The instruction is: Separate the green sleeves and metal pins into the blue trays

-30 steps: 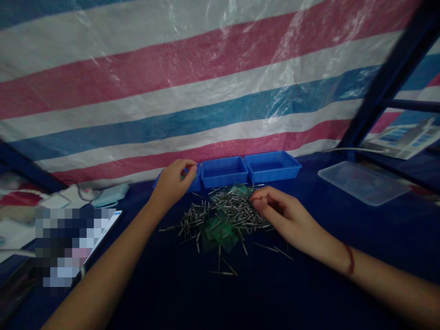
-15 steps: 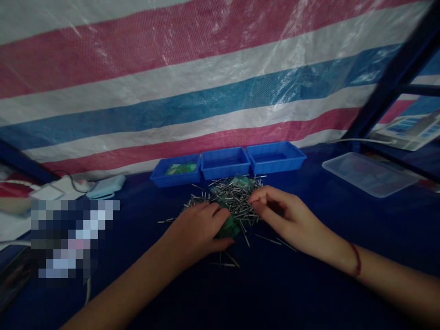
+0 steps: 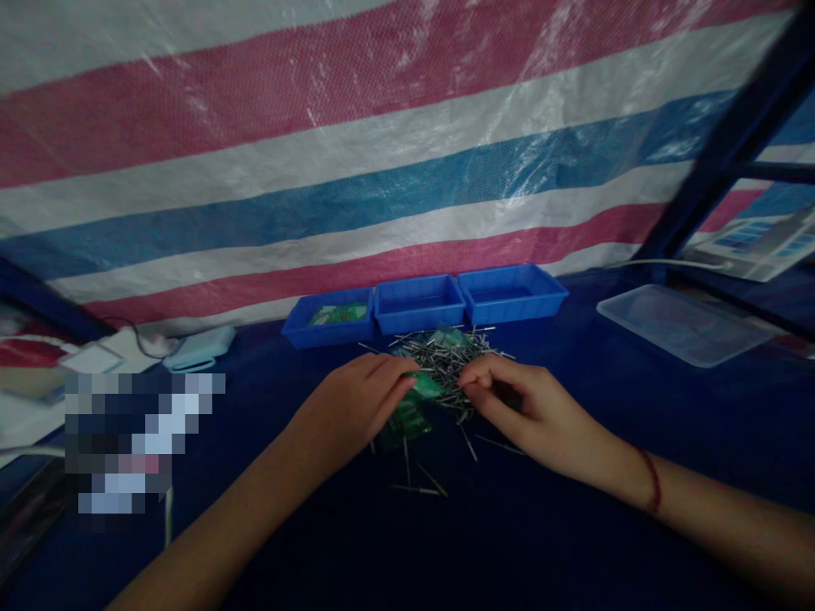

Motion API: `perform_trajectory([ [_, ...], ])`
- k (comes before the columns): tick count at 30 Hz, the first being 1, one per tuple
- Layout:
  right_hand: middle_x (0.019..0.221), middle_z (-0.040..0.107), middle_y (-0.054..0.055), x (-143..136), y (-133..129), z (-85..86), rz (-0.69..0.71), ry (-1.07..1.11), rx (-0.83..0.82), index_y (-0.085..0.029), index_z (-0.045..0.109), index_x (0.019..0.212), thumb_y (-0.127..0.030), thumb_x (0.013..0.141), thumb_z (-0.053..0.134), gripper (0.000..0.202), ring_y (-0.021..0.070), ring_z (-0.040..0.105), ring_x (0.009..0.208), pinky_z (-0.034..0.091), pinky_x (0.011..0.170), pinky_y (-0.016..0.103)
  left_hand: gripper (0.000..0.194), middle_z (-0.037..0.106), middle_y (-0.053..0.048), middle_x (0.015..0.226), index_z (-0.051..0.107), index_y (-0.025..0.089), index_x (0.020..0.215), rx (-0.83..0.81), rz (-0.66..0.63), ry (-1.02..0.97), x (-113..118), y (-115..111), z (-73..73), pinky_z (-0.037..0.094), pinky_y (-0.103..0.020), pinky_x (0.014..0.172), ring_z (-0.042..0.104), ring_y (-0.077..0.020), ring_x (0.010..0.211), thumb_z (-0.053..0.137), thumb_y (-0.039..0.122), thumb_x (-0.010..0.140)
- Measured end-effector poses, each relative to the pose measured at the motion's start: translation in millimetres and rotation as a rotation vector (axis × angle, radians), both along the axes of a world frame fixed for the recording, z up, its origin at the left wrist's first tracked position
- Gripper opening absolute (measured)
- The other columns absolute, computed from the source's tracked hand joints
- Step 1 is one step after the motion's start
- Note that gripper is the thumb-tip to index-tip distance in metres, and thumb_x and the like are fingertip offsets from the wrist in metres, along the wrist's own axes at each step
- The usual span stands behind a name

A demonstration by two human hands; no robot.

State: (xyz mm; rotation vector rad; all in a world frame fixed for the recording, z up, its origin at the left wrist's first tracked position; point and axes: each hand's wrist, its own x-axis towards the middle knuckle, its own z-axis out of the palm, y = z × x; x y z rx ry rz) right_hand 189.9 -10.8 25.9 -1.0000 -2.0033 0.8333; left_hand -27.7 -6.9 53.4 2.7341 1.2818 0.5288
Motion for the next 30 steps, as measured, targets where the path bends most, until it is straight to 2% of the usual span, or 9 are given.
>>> perform_trajectory([
  [3, 0.063, 0.052, -0.003, -1.1, -1.7, 1.3, -0.006, -0.002, 0.021, -0.019, 0.056, 0.085, -0.022, 0.086, 0.048, 0.009, 0.0092, 0.047, 0.054, 0.037, 0.049, 0.022, 0.022, 0.066, -0.003, 0.096, 0.059, 0.02, 0.103, -0.086, 0.14, -0.25, 2.4, 1.4, 2.1, 0.046, -0.03, 0.078, 0.061, -0.0177, 0.086, 0.042, 0.028, 0.091],
  [7, 0.067, 0.051, -0.003, -3.9, -3.9, 0.8, -0.01, 0.074, -0.037, -0.018, 0.054, 0.085, -0.03, 0.082, 0.056, 0.012, 0.0087, 0.045, 0.054, 0.037, 0.049, 0.022, 0.026, 0.064, 0.0, 0.075, 0.061, 0.02, 0.102, -0.387, 0.27, -0.538, 15.0, -2.4, -1.7, 0.046, -0.025, 0.059, 0.059, -0.015, 0.066, 0.044, 0.036, 0.09],
  [12, 0.055, 0.038, -0.006, -5.3, -4.5, -0.6, 0.029, 0.211, -0.212, -0.019, 0.04, 0.06, -0.034, 0.084, 0.054, 0.031, 0.0064, 0.036, 0.047, 0.029, 0.041, 0.02, 0.042, 0.064, -0.004, 0.08, 0.06, 0.017, 0.103, -0.715, 0.157, -0.833, 28.4, -9.5, -17.3, 0.049, -0.029, 0.062, 0.059, -0.0153, 0.065, 0.037, 0.049, 0.089],
  [15, 0.052, 0.04, -0.007, -4.7, -5.1, 0.3, 0.058, 0.242, -0.268, -0.019, 0.042, 0.059, -0.036, 0.082, 0.057, 0.032, 0.0061, 0.037, 0.044, 0.028, 0.039, 0.019, 0.037, 0.064, -0.005, 0.081, 0.06, 0.017, 0.101, -0.755, 0.11, -0.859, 32.6, -11.7, -22.6, 0.049, -0.028, 0.061, 0.058, -0.0155, 0.067, 0.047, 0.048, 0.085],
  [18, 0.053, 0.042, -0.006, -5.3, -7.0, 0.7, 0.077, 0.238, -0.263, -0.019, 0.044, 0.06, -0.036, 0.082, 0.058, 0.031, 0.0067, 0.039, 0.047, 0.031, 0.042, 0.02, 0.028, 0.063, -0.003, 0.076, 0.062, 0.017, 0.091, -0.718, 0.161, -0.81, 34.5, -12.2, -23.1, 0.047, -0.027, 0.06, 0.057, -0.015, 0.066, 0.053, 0.042, 0.083],
  [23, 0.06, 0.047, -0.004, -9.8, -10.9, -1.4, 0.018, 0.172, -0.117, -0.019, 0.05, 0.068, -0.029, 0.083, 0.056, 0.019, 0.0085, 0.043, 0.053, 0.036, 0.048, 0.022, 0.023, 0.061, -0.003, 0.076, 0.061, 0.016, 0.082, -0.602, 0.161, -0.752, 32.9, -12.4, -22.8, 0.044, -0.027, 0.063, 0.056, -0.0154, 0.07, 0.053, 0.037, 0.083],
  [26, 0.061, 0.051, -0.003, -8.2, -13.6, 0.2, -0.025, 0.115, 0.013, -0.019, 0.052, 0.068, -0.026, 0.083, 0.056, 0.017, 0.0098, 0.047, 0.055, 0.039, 0.049, 0.023, 0.032, 0.061, -0.002, 0.071, 0.06, 0.016, 0.078, -0.586, 0.169, -0.766, 33.0, -13.3, -23.7, 0.043, -0.027, 0.061, 0.055, -0.0154, 0.066, 0.05, 0.046, 0.084],
  [28, 0.063, 0.055, -0.001, -3.5, -15.9, 4.7, -0.031, 0.056, 0.206, -0.019, 0.055, 0.071, -0.022, 0.084, 0.055, 0.014, 0.0113, 0.05, 0.057, 0.042, 0.051, 0.025, 0.05, 0.062, -0.005, 0.075, 0.061, 0.016, 0.083, -0.637, 0.174, -0.877, 34.0, -13.0, -24.1, 0.044, -0.028, 0.061, 0.057, -0.0171, 0.068, 0.036, 0.06, 0.085],
  [30, 0.07, 0.061, 0.002, 2.5, -18.0, 12.2, 0.028, -0.031, 0.505, -0.02, 0.06, 0.081, -0.017, 0.084, 0.053, 0.008, 0.0141, 0.056, 0.064, 0.046, 0.056, 0.028, 0.07, 0.065, -0.009, 0.086, 0.06, 0.016, 0.098, -0.738, 0.183, -1.019, 34.7, -11.7, -23.9, 0.046, -0.031, 0.061, 0.061, -0.0199, 0.073, 0.017, 0.07, 0.084],
])
